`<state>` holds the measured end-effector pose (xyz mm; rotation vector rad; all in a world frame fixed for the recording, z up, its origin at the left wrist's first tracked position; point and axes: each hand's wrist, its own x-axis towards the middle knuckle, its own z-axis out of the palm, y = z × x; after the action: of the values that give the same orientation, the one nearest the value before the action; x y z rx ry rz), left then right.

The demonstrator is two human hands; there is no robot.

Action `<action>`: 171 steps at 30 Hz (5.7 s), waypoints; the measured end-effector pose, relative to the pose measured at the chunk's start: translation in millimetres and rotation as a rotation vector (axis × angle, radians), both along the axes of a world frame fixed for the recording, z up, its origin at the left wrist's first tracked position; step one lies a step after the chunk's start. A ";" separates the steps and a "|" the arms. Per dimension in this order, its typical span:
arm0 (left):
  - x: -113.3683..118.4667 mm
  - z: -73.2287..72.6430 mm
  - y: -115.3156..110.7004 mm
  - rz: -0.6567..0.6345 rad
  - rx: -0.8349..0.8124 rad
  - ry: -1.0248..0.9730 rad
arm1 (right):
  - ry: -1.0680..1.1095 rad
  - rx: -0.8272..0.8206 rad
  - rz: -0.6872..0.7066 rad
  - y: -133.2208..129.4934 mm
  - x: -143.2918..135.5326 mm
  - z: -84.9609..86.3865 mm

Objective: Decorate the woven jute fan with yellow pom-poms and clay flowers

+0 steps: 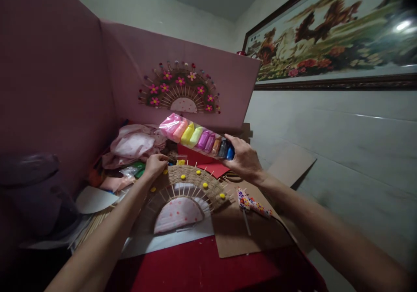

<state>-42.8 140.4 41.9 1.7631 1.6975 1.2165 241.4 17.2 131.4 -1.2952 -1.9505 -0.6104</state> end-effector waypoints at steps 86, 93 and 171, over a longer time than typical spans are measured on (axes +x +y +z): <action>38.9 -1.4 -141.2 -0.734 -0.177 -1.260 | 0.055 0.355 -0.064 -36.8 -88.5 -128.1; 24.8 -13.4 -124.4 -0.564 -0.208 -1.251 | 0.061 0.101 -0.044 -38.3 -86.4 -118.6; 7.8 9.6 -129.6 -0.134 0.505 -1.202 | 0.295 0.229 -0.205 -19.7 -67.8 -127.7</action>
<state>-35.0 10.8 51.5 0.8751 0.5809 2.1167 173.6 -2.5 3.7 -1.3624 -1.4773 -0.6785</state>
